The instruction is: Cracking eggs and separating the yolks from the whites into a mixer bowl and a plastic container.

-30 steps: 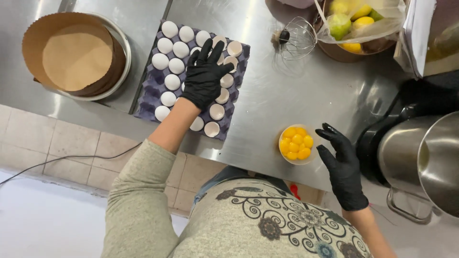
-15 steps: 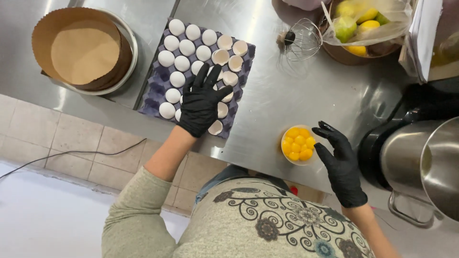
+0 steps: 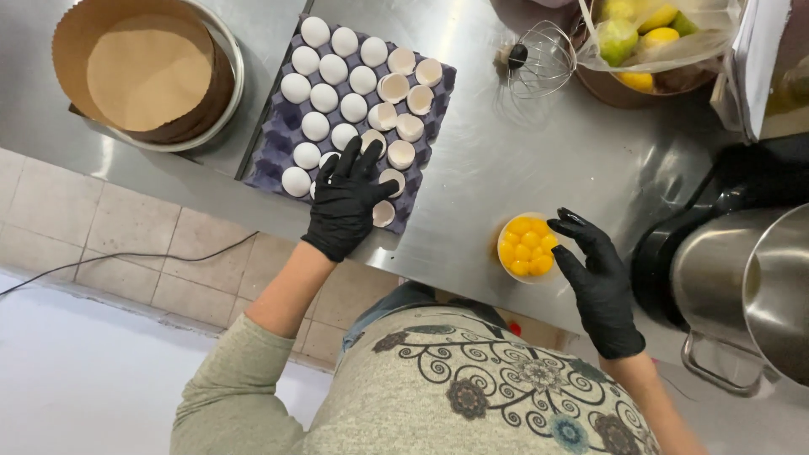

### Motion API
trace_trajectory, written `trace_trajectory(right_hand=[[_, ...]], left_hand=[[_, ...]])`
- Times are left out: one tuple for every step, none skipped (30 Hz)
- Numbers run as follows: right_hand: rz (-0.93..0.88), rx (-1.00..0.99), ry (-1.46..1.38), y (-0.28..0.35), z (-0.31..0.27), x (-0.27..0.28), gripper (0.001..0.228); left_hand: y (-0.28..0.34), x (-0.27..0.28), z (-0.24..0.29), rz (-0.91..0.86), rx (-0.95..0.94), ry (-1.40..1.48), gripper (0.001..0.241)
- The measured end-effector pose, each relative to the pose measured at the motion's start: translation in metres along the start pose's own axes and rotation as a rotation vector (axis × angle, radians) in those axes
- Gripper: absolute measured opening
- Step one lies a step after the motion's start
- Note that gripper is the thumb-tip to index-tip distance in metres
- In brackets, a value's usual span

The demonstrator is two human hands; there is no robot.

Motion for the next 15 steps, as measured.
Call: trace_trajectory(right_hand=[[0.003,0.004,0.000,-0.001,0.000,0.000,0.033],[-0.002,0.006,0.001,-0.003,0.000,0.000,0.033],[-0.012,-0.001,0.005,-0.001,-0.001,0.000,0.034],[-0.015,-0.007,0.006,0.000,-0.003,0.000,0.034],[-0.019,-0.010,0.011,-0.001,-0.005,-0.002,0.033],[-0.023,-0.013,0.017,-0.002,-0.006,-0.004,0.033],[-0.027,-0.013,0.016,-0.002,-0.008,-0.006,0.033],[-0.023,-0.027,0.024,-0.002,-0.010,-0.007,0.032],[-0.024,-0.039,0.030,-0.002,-0.012,-0.009,0.032],[-0.033,-0.037,0.029,-0.002,-0.010,-0.007,0.032],[-0.033,-0.034,0.029,-0.002,-0.007,-0.006,0.033],[-0.032,-0.031,0.028,-0.003,-0.005,-0.006,0.033],[-0.039,-0.033,0.027,-0.002,-0.006,-0.006,0.033],[-0.033,-0.031,0.018,-0.002,-0.006,-0.007,0.033],[-0.024,-0.023,0.008,-0.003,-0.007,-0.007,0.033]], left_hand=[[0.000,-0.002,-0.010,0.003,-0.004,-0.001,0.036],[-0.001,-0.004,-0.019,0.100,-0.137,-0.159,0.034],[0.003,-0.008,-0.029,0.189,-0.264,-0.314,0.035],[0.009,-0.007,-0.031,0.184,-0.261,-0.313,0.035],[0.015,-0.003,-0.033,0.293,-0.326,-0.265,0.033],[0.022,0.000,-0.036,0.403,-0.390,-0.216,0.035],[0.023,-0.001,-0.033,0.405,-0.386,-0.215,0.035],[0.023,-0.001,-0.031,0.348,-0.287,-0.128,0.027],[0.025,-0.002,-0.030,0.294,-0.184,-0.040,0.026],[0.012,-0.005,-0.047,0.299,-0.176,-0.038,0.026],[-0.001,-0.005,-0.063,0.464,-0.262,-0.192,0.021],[-0.015,-0.005,-0.080,0.626,-0.348,-0.349,0.021],[-0.023,0.000,-0.090,0.625,-0.341,-0.349,0.021],[-0.031,0.005,-0.101,0.695,-0.337,-0.355,0.031],[-0.041,0.012,-0.110,0.769,-0.335,-0.360,0.041]])
Point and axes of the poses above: each hand's wrist, its own y-axis away from the middle knuckle, its own x-axis out of the back of the hand, z = x × y, the point moved 1 cm from there along -y, towards the middle knuckle, and after that the axes turned 12 degrees about x, right-handed, at the moved point
